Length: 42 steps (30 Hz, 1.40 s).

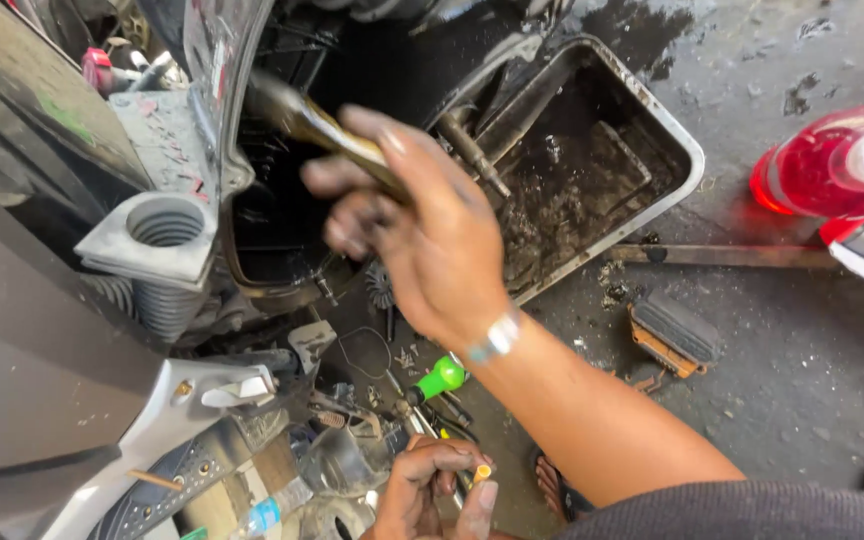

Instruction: Scrubbing the interior of a motorcycle engine casing with a brush to remove oil and dirt.

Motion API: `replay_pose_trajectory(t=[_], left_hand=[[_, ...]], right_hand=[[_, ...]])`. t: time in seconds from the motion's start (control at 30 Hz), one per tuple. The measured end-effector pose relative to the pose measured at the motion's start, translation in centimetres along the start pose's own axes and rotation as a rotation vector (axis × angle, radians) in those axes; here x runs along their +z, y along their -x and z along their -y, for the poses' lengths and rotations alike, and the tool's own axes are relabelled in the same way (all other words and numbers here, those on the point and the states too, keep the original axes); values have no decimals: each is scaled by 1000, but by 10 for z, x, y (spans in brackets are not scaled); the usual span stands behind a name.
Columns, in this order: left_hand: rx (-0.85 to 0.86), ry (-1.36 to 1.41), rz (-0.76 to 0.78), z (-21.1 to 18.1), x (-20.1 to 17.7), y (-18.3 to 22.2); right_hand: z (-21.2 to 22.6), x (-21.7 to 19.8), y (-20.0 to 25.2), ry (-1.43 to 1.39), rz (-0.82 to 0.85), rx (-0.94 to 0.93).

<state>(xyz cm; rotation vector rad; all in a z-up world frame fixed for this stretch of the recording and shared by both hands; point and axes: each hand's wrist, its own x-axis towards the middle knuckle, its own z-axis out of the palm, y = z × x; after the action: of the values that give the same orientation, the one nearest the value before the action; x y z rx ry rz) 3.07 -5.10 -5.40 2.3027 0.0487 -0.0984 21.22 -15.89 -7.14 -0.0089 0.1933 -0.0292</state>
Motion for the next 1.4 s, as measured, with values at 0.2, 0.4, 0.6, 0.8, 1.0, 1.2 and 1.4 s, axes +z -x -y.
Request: replay_pose_trajectory(t=[0.2, 0.4, 0.6, 0.8, 1.0, 1.2, 1.4], left_hand=[[-139, 42, -51, 2, -12, 3], [-244, 78, 64, 17, -18, 14], [173, 90, 0, 13, -15, -4], [-186, 22, -73, 8, -11, 4], [51, 22, 35, -4, -12, -8], [70, 13, -89, -15, -7, -9], [73, 54, -52, 2, -14, -9]], right_hand=[[26, -4, 12, 42, -140, 46], [-6, 6, -25, -95, -46, 104], [21, 3, 17, -132, -183, -1], [27, 9, -4, -11, -90, 43], [4, 13, -12, 148, -79, -29], [-12, -13, 16, 82, -124, 125], [-9, -14, 14, 112, -80, 121]])
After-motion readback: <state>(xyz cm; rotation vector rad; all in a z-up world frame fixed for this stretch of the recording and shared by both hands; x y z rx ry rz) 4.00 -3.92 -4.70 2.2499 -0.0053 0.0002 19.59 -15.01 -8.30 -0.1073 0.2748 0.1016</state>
